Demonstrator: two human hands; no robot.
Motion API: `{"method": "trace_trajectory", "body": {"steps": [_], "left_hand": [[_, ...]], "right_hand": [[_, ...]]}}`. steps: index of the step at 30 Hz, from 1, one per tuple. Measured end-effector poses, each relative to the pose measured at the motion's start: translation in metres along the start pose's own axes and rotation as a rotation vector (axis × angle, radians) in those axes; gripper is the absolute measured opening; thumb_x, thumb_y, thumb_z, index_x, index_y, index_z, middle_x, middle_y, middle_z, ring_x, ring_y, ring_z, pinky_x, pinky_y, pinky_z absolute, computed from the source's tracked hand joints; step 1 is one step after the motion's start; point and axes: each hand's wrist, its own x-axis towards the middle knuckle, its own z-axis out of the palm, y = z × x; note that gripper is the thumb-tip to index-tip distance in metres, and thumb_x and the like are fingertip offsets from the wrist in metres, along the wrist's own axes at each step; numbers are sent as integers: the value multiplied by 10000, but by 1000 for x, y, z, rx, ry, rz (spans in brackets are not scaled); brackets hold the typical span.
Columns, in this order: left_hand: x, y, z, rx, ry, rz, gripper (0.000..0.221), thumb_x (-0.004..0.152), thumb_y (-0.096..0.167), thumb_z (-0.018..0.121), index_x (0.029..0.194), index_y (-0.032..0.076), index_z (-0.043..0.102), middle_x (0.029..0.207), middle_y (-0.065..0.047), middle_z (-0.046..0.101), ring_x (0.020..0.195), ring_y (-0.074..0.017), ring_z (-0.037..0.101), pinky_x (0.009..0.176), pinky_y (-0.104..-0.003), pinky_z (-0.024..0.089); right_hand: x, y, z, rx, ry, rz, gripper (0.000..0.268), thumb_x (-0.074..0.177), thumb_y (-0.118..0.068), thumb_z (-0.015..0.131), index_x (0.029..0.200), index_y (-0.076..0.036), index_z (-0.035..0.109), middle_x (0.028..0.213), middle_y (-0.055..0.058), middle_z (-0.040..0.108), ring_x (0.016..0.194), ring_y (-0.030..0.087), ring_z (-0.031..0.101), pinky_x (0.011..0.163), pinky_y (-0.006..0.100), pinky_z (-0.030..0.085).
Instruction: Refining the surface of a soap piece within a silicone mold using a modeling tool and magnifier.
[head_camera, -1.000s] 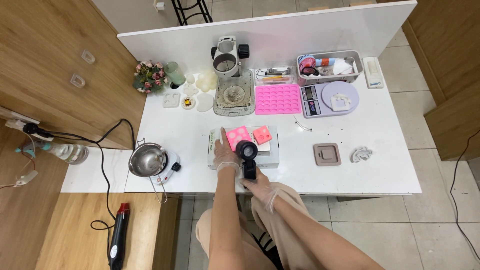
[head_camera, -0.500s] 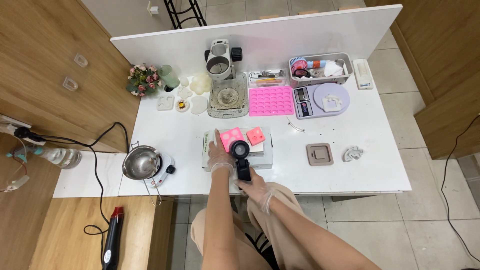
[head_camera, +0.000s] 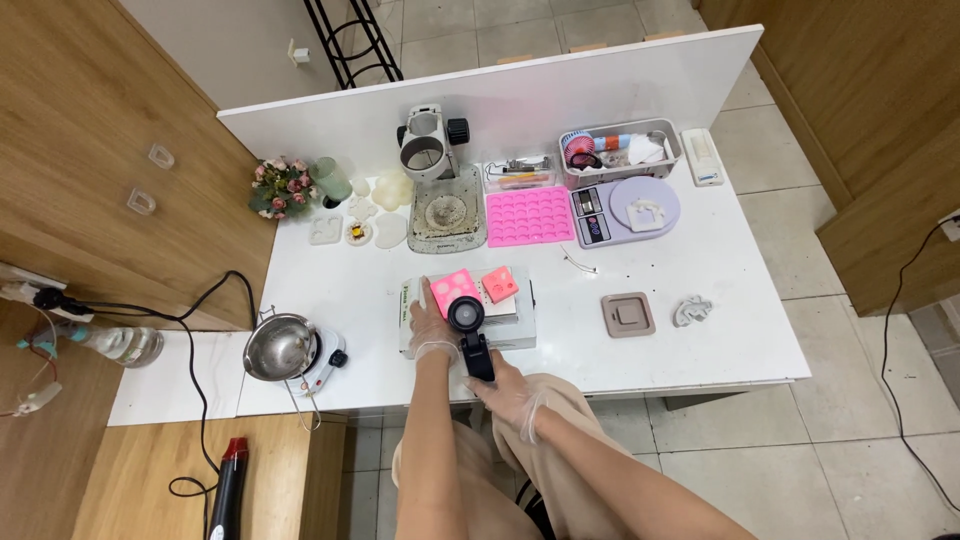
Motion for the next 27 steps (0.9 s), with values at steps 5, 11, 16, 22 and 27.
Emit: {"method": "trace_trajectory", "body": {"steps": [5,11,16,22,27], "left_hand": [[-11,-8,11,-117,79,46,1272,752,94,862,1624,388,-15,1655,-149,159,1476,-377,340,1175,-475,388],[-53,-43,50,-548,388,163,856,894,94,714,1599,164,235,1587,-199,245,1427,-406,380,1171,-436,358],[-8,-107,119,-770,124,47,539,1097,395,434,1476,45,589,1372,-194,678,1277,-344,621,1096,-419,457],[-57,-100,113,-1778,-409,-102,619,1051,509,403,1403,26,564,1221,-87,738,1121,-239,667,993,-365,494],[-123,-108,90,-18,211,479,450,902,220,599,1336,102,594,997,-154,740,911,-353,686,790,-448,539]], "right_hand": [[-5,-4,-2,-16,4,12,553,858,-250,744,1297,-20,497,1088,188,713,1005,301,699,912,389,536],[-11,8,-7,-36,-23,-158,480,820,-155,714,1197,3,464,1018,241,660,953,381,665,875,433,530],[-21,-18,-12,-116,-106,-55,469,844,-191,702,1186,6,447,1020,262,651,945,428,642,856,465,518],[-25,-26,-12,-130,-34,-178,585,848,-188,727,1302,1,410,1170,278,604,1085,470,603,913,483,496],[-25,-15,-7,-146,-20,-130,438,861,-183,694,1207,-24,477,1105,249,645,1061,442,629,911,465,514]]}}
